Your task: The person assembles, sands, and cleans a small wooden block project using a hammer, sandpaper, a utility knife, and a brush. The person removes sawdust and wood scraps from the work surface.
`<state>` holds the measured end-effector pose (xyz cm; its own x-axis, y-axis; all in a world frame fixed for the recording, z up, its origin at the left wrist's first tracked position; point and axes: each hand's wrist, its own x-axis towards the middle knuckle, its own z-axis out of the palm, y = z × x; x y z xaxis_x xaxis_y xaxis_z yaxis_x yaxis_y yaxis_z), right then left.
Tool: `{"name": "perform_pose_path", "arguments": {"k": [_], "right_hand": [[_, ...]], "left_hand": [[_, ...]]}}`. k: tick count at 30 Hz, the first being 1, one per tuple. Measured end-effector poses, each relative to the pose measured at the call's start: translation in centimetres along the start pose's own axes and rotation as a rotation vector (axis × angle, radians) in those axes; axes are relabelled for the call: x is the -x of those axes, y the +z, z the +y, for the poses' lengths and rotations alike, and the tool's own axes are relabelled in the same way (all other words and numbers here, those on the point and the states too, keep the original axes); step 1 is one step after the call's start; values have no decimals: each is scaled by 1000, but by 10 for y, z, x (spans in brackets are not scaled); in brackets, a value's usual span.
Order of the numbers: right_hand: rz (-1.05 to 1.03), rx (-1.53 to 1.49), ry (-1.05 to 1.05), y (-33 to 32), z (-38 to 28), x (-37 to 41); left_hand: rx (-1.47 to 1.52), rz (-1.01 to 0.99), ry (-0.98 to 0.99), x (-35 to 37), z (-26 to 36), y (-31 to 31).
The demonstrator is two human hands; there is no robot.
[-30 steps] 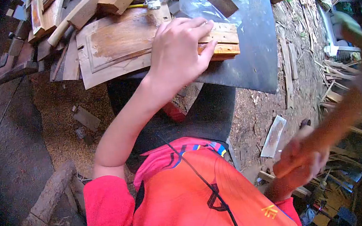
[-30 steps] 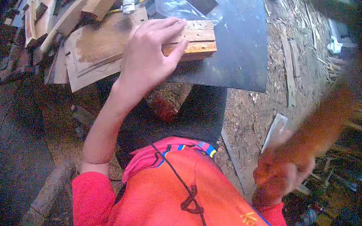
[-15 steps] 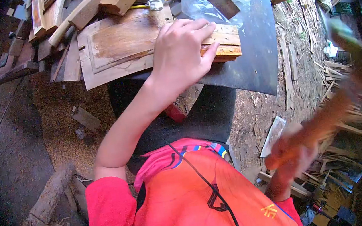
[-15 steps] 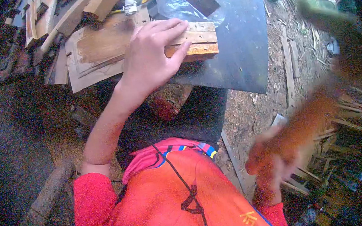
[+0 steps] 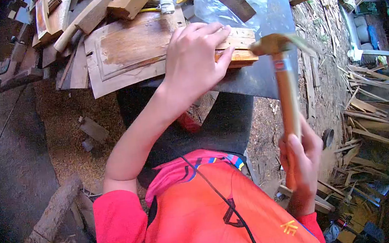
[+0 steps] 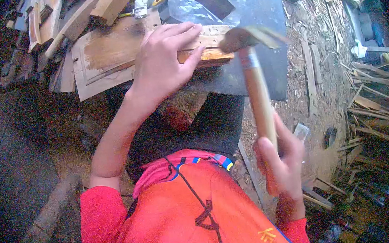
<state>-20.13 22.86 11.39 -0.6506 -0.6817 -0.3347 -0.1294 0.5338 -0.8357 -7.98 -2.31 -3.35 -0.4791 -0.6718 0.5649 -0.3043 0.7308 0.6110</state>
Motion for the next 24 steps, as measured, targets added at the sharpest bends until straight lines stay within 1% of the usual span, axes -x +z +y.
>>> {"name": "perform_pose_path", "arguments": {"k": [1, 2, 3, 5, 6, 8, 10, 13, 16, 18, 20, 21, 24], "right_hand": [[58, -16, -68, -3, -1, 7], [152, -144, -244, -25, 40, 12], [168, -321, -328, -32, 49, 15], [107, -718, -400, -42, 61, 14], [92, -693, -371, -37, 60, 12], [-1, -197, -302, -24, 57, -6], [15, 1, -167, -13, 35, -3], [111, -145, -269, -8, 16, 8], [-176, -420, -653, -32, 49, -11], [-233, -261, -562, -26, 54, -21], [-81, 27, -69, -11, 40, -14], [-126, -25, 57, -7, 35, -17], [-71, -152, -126, -9, 43, -15]], "left_hand": [[3, 4, 3, -3, -1, -1], [6, -3, -2, -3, -1, -3], [18, -20, -9, 0, 1, -3], [19, -15, -4, 1, 0, 0], [16, -8, 1, 1, -1, 0], [2, -8, -2, 0, -1, -1], [-4, -16, 1, 1, 2, -1], [-13, -10, 8, 0, 0, -2], [-8, -41, -11, -1, 1, -3], [0, -95, -44, -1, 3, -7], [-5, -52, -13, -1, 2, -4], [-6, -31, 5, -2, 1, -2], [14, -80, -7, -3, -1, -5]]}}
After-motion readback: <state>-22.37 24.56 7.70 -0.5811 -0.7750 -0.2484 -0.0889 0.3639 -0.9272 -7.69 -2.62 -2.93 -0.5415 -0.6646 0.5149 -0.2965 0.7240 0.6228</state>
